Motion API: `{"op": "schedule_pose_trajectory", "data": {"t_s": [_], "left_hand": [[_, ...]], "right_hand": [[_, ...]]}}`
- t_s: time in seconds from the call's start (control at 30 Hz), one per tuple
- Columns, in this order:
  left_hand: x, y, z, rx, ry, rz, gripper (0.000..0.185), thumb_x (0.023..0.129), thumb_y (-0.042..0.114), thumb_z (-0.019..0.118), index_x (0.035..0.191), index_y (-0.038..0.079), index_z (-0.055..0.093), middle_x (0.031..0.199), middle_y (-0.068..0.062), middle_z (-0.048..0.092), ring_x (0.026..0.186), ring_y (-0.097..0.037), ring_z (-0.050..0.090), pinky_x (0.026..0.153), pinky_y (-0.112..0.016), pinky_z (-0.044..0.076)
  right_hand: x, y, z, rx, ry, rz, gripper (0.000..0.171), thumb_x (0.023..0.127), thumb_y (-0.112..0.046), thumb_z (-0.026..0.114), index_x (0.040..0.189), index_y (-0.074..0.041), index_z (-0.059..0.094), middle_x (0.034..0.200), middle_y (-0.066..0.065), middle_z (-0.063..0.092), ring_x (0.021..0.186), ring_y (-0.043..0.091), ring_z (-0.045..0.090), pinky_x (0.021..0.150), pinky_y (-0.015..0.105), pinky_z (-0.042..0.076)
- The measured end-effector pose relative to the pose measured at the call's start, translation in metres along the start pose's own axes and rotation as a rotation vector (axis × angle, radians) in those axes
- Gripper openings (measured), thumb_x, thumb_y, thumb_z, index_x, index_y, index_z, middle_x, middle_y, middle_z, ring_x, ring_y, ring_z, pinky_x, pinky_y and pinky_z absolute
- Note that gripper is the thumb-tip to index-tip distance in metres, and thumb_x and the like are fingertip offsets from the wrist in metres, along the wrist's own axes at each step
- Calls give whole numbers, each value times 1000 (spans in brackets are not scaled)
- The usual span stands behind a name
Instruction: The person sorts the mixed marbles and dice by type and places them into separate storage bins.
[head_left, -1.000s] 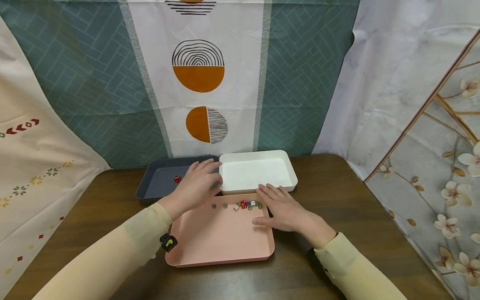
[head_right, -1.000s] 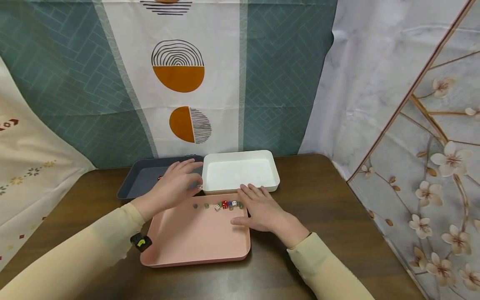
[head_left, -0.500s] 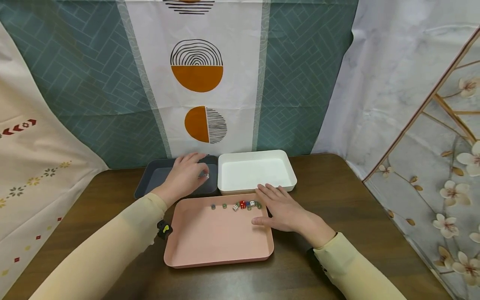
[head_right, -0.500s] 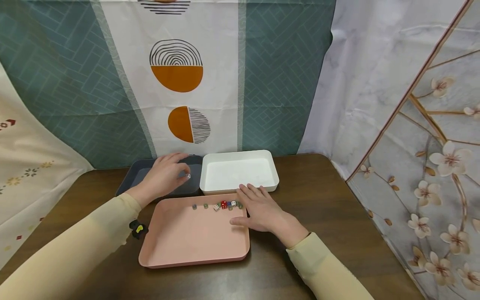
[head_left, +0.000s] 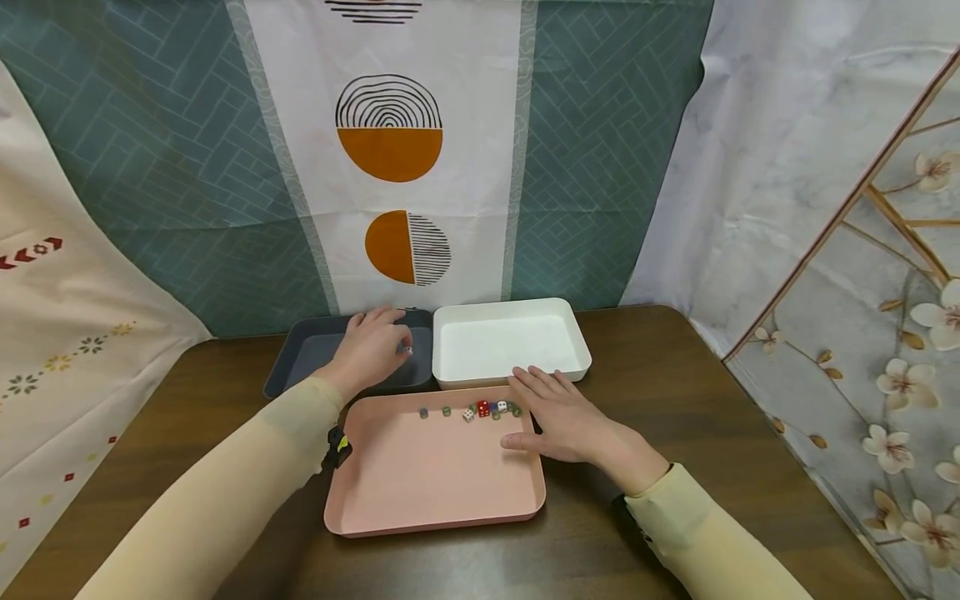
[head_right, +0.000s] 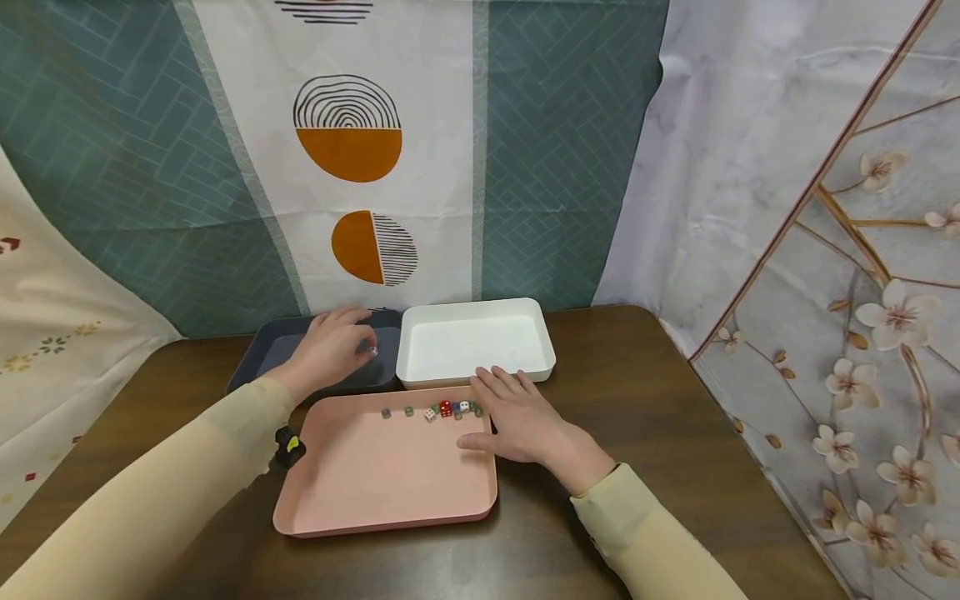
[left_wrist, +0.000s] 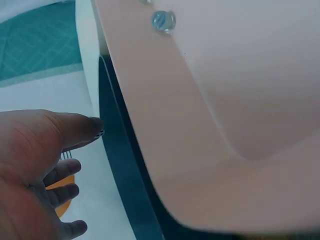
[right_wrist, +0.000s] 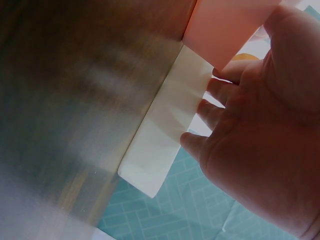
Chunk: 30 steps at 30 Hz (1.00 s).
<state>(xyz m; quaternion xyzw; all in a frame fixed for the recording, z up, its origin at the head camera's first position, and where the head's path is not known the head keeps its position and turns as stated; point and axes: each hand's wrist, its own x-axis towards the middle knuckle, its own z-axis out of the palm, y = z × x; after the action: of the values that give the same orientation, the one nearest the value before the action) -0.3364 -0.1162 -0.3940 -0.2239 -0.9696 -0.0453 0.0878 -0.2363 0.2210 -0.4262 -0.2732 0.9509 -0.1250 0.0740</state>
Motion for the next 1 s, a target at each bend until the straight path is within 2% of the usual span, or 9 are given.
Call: {"op": "schedule_pose_trajectory", "data": {"t_s": [0.53, 0.7, 1.0], "left_hand": [[21, -8, 22, 52, -109, -72, 12, 103, 15, 79, 113, 10, 84, 159, -23, 57, 153, -47, 41, 118, -75, 35], [28, -7, 29, 71, -143, -76, 12, 104, 17, 78, 112, 11, 84, 160, -22, 56, 154, -47, 40, 119, -75, 35], [30, -6, 30, 85, -161, -89, 10, 104, 16, 78, 110, 11, 84, 159, -23, 57, 152, -48, 42, 119, -75, 34]], "right_hand": [[1, 0, 1, -9, -8, 17, 101, 104, -70, 63, 176, -10, 27, 183, 10, 20, 170, 33, 11, 135, 57, 4], [1, 0, 1, -4, -10, 18, 101, 104, -71, 63, 176, -10, 27, 183, 9, 19, 170, 32, 10, 135, 57, 4], [1, 0, 0, -3, -7, 20, 101, 103, -70, 64, 176, -9, 28, 183, 9, 20, 170, 32, 10, 135, 57, 4]]}}
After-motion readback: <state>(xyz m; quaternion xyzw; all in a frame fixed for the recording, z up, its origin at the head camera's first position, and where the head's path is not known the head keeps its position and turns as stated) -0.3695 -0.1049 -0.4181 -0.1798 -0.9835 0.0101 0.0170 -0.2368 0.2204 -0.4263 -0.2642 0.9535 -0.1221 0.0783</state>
